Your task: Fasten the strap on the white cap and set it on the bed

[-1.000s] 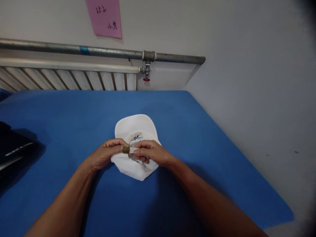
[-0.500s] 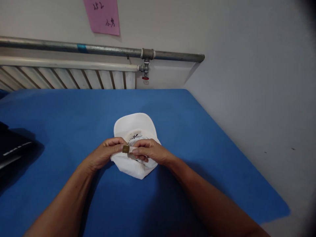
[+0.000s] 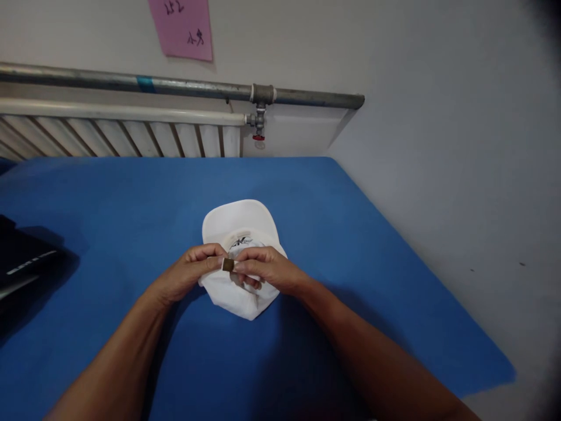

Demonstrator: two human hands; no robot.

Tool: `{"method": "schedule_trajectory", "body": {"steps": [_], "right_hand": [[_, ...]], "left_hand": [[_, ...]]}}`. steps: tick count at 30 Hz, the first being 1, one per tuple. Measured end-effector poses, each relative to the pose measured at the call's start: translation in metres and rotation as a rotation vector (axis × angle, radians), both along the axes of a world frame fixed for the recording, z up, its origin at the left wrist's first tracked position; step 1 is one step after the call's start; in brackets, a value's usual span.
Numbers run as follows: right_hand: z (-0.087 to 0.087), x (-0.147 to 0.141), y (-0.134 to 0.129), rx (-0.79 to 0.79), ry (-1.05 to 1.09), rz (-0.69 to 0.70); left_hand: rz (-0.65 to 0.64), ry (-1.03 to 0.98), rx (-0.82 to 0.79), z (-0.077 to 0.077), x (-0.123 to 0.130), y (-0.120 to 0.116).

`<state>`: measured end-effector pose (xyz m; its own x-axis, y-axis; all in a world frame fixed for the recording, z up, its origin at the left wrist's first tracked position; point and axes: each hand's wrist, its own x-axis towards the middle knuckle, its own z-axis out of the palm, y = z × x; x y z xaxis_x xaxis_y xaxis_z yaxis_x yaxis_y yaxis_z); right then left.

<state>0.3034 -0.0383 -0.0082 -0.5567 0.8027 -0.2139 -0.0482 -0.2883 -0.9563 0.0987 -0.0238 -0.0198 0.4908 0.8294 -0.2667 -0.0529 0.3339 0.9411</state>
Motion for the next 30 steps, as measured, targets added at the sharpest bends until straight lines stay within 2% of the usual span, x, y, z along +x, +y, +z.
{"method": "schedule_trajectory", "body": {"steps": [11,15,23,30], "right_hand": [[0.001,-0.001,-0.006,0.019,0.014,-0.133],[0.005,-0.003,-0.009,0.066,0.038,-0.130],[0.009,0.008,-0.007,0.145,-0.002,-0.163],[0.011,0.002,-0.012,0.171,-0.030,-0.111]], "left_hand": [[-0.049,-0.012,-0.013,0.005,-0.002,-0.001],[-0.086,0.030,-0.009,0.004,-0.002,-0.001],[-0.067,0.007,-0.007,0.003,-0.004,-0.001],[-0.116,0.068,-0.009,0.006,-0.002,-0.004]]}}
